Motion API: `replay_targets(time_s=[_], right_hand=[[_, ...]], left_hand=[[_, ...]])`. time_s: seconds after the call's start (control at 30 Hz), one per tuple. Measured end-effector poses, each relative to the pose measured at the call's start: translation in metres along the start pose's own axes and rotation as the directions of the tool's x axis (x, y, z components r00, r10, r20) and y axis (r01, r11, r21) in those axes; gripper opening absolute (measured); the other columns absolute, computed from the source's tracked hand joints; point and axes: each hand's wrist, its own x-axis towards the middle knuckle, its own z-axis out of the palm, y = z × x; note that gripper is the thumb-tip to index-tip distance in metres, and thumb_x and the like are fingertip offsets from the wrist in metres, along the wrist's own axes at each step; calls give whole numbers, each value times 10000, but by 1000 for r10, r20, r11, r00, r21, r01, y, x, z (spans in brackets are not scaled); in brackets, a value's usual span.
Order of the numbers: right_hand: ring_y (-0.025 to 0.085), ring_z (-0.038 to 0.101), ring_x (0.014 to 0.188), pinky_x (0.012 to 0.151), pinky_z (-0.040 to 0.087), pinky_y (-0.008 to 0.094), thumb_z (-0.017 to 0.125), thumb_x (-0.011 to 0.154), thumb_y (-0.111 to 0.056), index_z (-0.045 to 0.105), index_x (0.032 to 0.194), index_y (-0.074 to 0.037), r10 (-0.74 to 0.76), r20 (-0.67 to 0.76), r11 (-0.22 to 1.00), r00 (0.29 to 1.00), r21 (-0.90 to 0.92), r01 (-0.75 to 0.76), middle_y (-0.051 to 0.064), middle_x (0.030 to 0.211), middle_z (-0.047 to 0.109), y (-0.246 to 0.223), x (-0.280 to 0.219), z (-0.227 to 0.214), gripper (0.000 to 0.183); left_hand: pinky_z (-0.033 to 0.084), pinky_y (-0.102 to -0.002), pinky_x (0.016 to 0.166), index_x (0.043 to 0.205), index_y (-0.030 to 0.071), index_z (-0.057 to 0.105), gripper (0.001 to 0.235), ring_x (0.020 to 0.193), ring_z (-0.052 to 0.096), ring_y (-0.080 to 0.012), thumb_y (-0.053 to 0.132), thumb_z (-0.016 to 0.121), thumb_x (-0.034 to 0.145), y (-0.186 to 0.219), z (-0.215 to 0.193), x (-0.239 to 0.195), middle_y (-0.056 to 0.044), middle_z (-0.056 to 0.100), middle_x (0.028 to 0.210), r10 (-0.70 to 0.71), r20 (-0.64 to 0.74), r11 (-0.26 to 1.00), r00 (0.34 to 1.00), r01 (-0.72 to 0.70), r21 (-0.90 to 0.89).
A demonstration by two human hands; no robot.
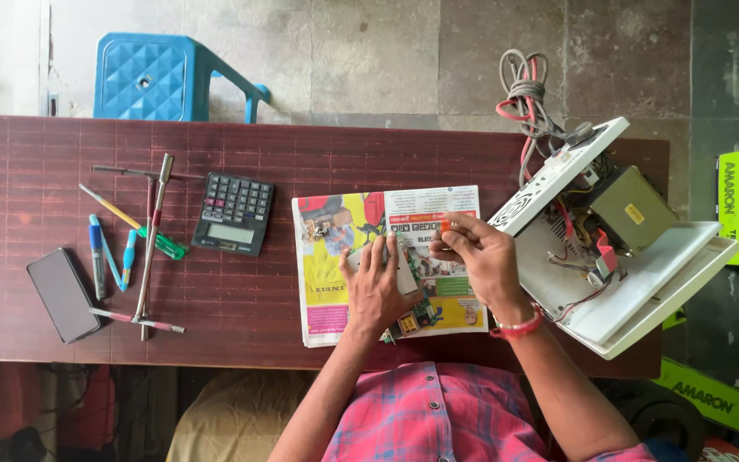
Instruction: The person removes a circuit board from a white plastic enclosure, inspects it, and places it on a newspaper. They then handle a small orange component and examine the enclosure's interior. The person continues to inspect the circuit board and the enclosure throughout the clip.
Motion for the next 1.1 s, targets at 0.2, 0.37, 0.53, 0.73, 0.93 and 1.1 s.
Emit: replay_targets(time_s=[0.2, 0.37, 0.53, 0.73, 0.93, 1.1], right_hand=[[254, 780, 969, 892, 635, 375, 643, 992, 36, 632, 1308, 36, -332, 114, 922, 936, -169, 348, 168, 1075, 758, -41, -30, 13, 316], [244, 785, 989, 885, 635, 346, 667, 995, 15, 641, 1281, 9, -548, 203, 747, 811, -318, 584, 146, 1074, 763, -75, -42, 25, 288], [227, 798, 942, 821, 680, 303, 696, 978, 3, 658, 1234, -23, -629, 243, 619, 739, -419, 665, 116, 1002, 777, -107, -62, 30, 260], [223, 802, 872, 741, 669, 288, 700, 968, -4, 653, 1230, -18, -645, 204, 652, 736, -355, 670, 116, 954, 767, -119, -72, 37, 267], [189, 722, 791, 624, 604, 261, 811, 869, -72, 666, 1181, -45, -767, 229, 528, 600, -306, 792, 82, 931, 698, -121, -68, 34, 345], [159, 689, 760, 583, 590, 229, 872, 790, -85, 693, 1141, -70, -801, 184, 496, 569, -327, 804, 79, 1013, 654, -122, -66, 37, 394]], left_hand=[[223, -686, 1103, 1472, -13, 447, 1143, 1300, 492, -290, 597, 873, 605, -1, 1, -2, -168, 497, 1398, -1, 2, 1000, 1000, 1, -9], [210, -697, 1104, 1477, -23, 439, 1161, 1295, 489, -299, 614, 869, 606, -5, 7, -3, -181, 493, 1387, 7, 6, 1000, 1000, -6, -5], [204, -694, 1110, 1470, -25, 439, 1140, 1298, 490, -307, 627, 846, 627, -5, 10, -5, -189, 499, 1391, 12, -1, 1000, 1000, -12, -9], [203, -702, 1107, 1470, -26, 444, 1102, 1286, 498, -300, 620, 825, 662, -6, 13, -4, -188, 500, 1390, -1, 0, 1000, 1000, 1, -1], [203, -704, 1110, 1470, -18, 446, 1068, 1285, 501, -292, 613, 807, 687, -6, 13, -4, -178, 502, 1390, 5, 3, 1000, 1000, -5, 20], [202, -696, 1119, 1477, -13, 446, 1063, 1294, 501, -290, 613, 805, 697, -6, 14, -4, -171, 502, 1392, 7, 5, 1000, 1000, -7, 18]])
